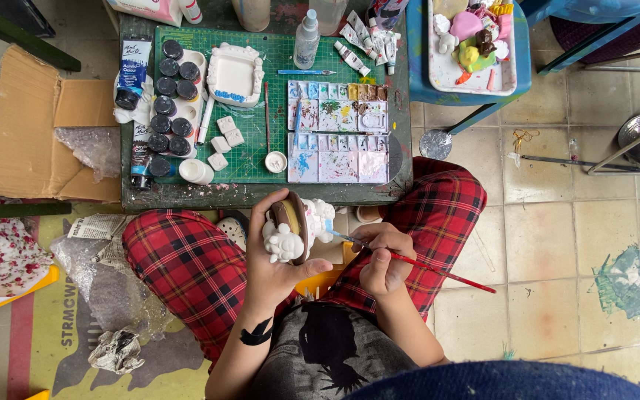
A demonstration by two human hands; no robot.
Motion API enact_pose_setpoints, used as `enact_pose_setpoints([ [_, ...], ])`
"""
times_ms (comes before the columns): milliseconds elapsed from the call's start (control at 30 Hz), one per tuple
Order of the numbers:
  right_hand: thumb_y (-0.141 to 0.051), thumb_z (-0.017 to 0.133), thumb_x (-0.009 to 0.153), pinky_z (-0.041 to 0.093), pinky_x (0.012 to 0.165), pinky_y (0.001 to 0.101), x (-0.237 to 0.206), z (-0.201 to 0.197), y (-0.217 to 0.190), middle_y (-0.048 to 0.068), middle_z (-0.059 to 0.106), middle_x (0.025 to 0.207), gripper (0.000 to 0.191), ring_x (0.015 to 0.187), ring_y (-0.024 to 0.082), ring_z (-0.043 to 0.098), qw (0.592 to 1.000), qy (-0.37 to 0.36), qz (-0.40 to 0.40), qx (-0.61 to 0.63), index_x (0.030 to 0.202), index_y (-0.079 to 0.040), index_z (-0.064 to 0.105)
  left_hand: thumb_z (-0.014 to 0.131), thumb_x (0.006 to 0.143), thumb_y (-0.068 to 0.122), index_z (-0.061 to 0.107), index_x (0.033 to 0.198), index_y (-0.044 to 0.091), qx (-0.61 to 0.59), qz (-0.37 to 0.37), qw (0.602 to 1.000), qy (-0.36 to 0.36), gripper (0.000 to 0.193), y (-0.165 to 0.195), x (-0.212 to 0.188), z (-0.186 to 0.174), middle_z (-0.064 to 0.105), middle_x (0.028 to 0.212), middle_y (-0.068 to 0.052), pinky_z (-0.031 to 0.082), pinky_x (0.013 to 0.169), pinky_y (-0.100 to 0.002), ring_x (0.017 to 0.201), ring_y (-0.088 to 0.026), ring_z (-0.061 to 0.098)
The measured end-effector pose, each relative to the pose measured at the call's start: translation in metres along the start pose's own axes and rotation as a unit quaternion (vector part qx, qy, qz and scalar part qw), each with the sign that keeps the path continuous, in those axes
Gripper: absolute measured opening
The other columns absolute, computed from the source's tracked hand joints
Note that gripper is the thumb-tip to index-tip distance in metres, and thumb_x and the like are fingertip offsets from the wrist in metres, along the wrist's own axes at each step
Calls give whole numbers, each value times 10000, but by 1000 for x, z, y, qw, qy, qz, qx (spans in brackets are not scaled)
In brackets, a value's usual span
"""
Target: The person sits on the floor at a low table and paints a white plaster figurine with acrylic paint using a brush. They dip the brush in paint, apply paint to the figurine, dip the brush in a cup of water, and continue painting the figurine's details.
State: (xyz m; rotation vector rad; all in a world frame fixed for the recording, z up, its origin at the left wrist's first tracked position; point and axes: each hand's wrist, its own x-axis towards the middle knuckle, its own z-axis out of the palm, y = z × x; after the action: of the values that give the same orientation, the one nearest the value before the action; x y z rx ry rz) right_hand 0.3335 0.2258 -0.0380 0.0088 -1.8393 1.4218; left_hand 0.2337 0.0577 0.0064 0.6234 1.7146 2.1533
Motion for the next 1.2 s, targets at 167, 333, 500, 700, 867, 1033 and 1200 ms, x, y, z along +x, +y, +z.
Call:
enact_pose_setpoints([
  [167, -306, 447, 1133, 526, 620, 252, -1, 0, 0, 195, 663, 939, 264, 698, 151, 602, 1000, 3, 1, 0, 1079, -48, 433, 916, 738, 513, 396, 1509, 52, 1, -2, 1000, 0, 1038, 1, -1, 1, 624, 1316, -91, 539, 1094, -337, 1244, -203, 641],
  [333, -303, 444, 1141, 535, 626, 257, -1, 2, -1, 201, 649, 952, 267, 714, 160, 597, 1000, 9, -5, 6, 1084, -42, 421, 921, 739, 503, 396, 1508, 50, -3, -4, 1000, -2, 1036, 3, 0, 0, 621, 1309, -91, 534, 1088, -334, 1236, -201, 637],
  [500, -303, 441, 1136, 517, 607, 242, 1, 2, -2, 188, 664, 934, 263, 676, 143, 609, 1000, 10, -7, -5, 1069, -49, 424, 922, 736, 506, 396, 1504, 51, 0, -5, 1000, -3, 1036, 3, 0, 0, 625, 1309, -89, 536, 1086, -332, 1236, -199, 641],
  [700, -297, 439, 1137, 519, 596, 246, 4, 0, -4, 193, 680, 910, 253, 641, 152, 607, 1000, -5, -19, -20, 1070, -53, 435, 919, 734, 510, 401, 1507, 53, 8, 2, 1000, 0, 1037, 2, 0, 0, 622, 1311, -88, 528, 1090, -335, 1237, -200, 637],
  [867, -301, 448, 1135, 529, 613, 263, 7, 0, -6, 204, 670, 911, 269, 672, 170, 611, 999, -19, -23, -32, 1056, -43, 447, 920, 738, 510, 398, 1507, 53, 6, 4, 1000, 3, 1036, 3, 0, 1, 619, 1314, -89, 533, 1091, -337, 1241, -202, 635],
  [1033, -296, 449, 1138, 539, 605, 252, 9, 2, -8, 200, 675, 903, 279, 672, 158, 629, 998, -14, -43, -44, 1045, -34, 434, 923, 737, 505, 395, 1505, 53, -6, -6, 1000, -2, 1035, 4, 0, 1, 630, 1291, -85, 541, 1078, -330, 1218, -197, 647],
  [1200, -280, 447, 1137, 538, 606, 275, 11, 0, -10, 202, 675, 884, 262, 659, 183, 633, 996, -16, -51, -65, 1034, -39, 459, 921, 736, 500, 402, 1505, 51, 9, 4, 1000, -1, 1031, 5, 0, 1, 630, 1298, -84, 536, 1082, -326, 1221, -194, 644],
])
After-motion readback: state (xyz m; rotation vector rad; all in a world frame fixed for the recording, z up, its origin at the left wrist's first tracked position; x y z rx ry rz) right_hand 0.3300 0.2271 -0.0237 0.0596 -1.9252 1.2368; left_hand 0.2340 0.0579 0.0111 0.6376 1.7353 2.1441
